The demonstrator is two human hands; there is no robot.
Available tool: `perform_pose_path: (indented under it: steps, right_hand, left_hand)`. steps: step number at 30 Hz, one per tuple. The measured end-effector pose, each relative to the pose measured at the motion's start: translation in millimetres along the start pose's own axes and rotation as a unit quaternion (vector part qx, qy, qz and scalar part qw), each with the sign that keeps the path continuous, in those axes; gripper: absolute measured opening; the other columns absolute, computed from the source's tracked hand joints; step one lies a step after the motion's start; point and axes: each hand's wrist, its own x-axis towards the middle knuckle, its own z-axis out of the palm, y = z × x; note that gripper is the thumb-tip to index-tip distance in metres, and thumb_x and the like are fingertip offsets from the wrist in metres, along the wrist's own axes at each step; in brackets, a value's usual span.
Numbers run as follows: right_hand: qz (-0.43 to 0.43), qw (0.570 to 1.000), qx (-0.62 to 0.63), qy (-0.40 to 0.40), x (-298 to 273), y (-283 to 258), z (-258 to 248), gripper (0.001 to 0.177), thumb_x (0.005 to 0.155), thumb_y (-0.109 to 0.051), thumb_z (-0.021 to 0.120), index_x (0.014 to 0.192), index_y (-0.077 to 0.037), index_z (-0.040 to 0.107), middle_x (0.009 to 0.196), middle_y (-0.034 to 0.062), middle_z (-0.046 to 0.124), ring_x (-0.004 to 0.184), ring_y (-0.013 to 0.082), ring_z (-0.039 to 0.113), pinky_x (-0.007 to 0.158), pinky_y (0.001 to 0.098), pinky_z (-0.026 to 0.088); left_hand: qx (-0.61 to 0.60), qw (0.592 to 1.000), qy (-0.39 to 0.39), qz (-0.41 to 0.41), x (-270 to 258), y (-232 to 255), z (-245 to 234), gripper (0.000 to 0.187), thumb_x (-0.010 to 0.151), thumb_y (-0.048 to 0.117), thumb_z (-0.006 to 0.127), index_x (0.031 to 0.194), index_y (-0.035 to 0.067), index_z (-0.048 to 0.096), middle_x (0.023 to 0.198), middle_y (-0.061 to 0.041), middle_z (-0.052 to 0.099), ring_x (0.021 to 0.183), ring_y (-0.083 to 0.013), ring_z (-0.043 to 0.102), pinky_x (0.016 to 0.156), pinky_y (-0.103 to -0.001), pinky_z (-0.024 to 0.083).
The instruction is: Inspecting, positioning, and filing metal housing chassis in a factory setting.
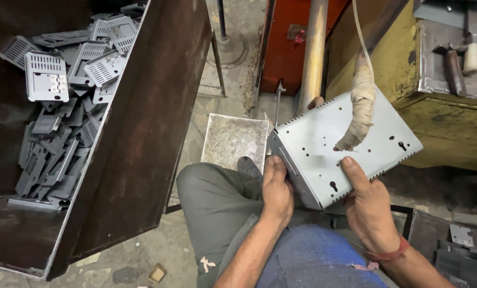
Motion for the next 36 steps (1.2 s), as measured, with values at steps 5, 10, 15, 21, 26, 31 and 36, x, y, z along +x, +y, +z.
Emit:
perform_pose_path:
  steps: [5,10,15,21,26,31,36]
  right_hand:
    - [-0.009,1.000,-0.024,0.008,-9.3,-4.7,6.2,0.044,0.095,-0.021,0.062,0.120,0.014,0.060,0.120,0.0198,0.066,0.107,0.0209,0.061,0.096,0.0297,0.047]
    - [-0.023,1.000,0.004,0.004,-3.6,5.7,5.7,0.044,0.096,-0.023,0.060,0.126,0.010,0.059,0.122,0.0154,0.065,0.105,0.0187,0.059,0.094,0.0293,0.046]
    - [-0.029,0.999,0.019,-0.010,-3.6,9.3,4.8,0.047,0.096,-0.024,0.059,0.127,0.011,0.057,0.123,0.0165,0.064,0.105,0.0187,0.058,0.094,0.0297,0.046]
    - [-0.041,0.998,0.034,-0.023,5.0,17.2,-2.2,0.048,0.095,-0.024,0.061,0.128,0.011,0.057,0.122,0.0156,0.065,0.103,0.0180,0.059,0.093,0.0291,0.046]
    - [-0.045,0.999,0.019,-0.019,7.9,16.7,-4.0,0.043,0.097,-0.020,0.060,0.126,0.011,0.059,0.115,0.0165,0.065,0.095,0.0188,0.060,0.085,0.0290,0.049]
    - [-0.054,0.996,0.058,-0.036,8.8,13.2,-3.2,0.045,0.095,-0.020,0.061,0.130,0.008,0.058,0.118,0.0152,0.066,0.095,0.0183,0.061,0.082,0.0288,0.049]
    - [-0.117,0.989,0.060,0.064,21.9,-4.9,17.9,0.036,0.090,-0.027,0.082,0.098,0.004,0.066,0.081,0.0094,0.064,0.067,0.0173,0.064,0.060,0.0366,0.058]
  left_hand:
    - [0.166,0.982,0.028,-0.082,-0.2,12.9,5.8,0.094,0.091,0.063,0.035,0.161,0.014,-0.002,0.173,-0.007,-0.006,0.159,-0.0263,0.003,0.127,-0.045,0.008]
    - [0.248,0.967,-0.027,0.048,0.1,21.9,8.9,0.076,0.102,0.052,0.029,0.163,0.012,0.006,0.173,-0.012,0.007,0.158,-0.0283,0.011,0.125,-0.041,0.013]
    - [0.295,0.953,-0.029,0.059,-1.2,21.9,6.1,0.076,0.103,0.052,0.027,0.163,0.013,0.001,0.174,-0.010,0.004,0.159,-0.0274,0.007,0.125,-0.039,0.010]
    - [0.357,0.918,-0.090,0.145,-8.3,32.0,6.4,0.081,0.106,0.052,0.023,0.159,0.000,-0.008,0.171,-0.024,-0.009,0.159,-0.0376,-0.003,0.127,-0.046,0.005]
    - [0.323,0.916,-0.163,0.173,-17.4,47.7,4.9,0.093,0.100,0.049,0.056,0.162,0.004,0.003,0.173,-0.021,0.002,0.159,-0.0337,0.011,0.126,-0.046,0.018]
    - [0.165,0.964,-0.209,0.029,-18.9,57.6,12.9,0.131,0.071,0.021,0.086,0.164,0.027,-0.007,0.160,-0.025,0.038,0.135,-0.0367,0.053,0.110,-0.046,0.048]
    - [0.253,0.943,-0.209,0.057,11.3,59.3,33.1,0.135,0.068,0.030,0.090,0.165,0.020,-0.002,0.165,-0.038,-0.004,0.135,-0.0663,0.035,0.108,-0.060,0.048]
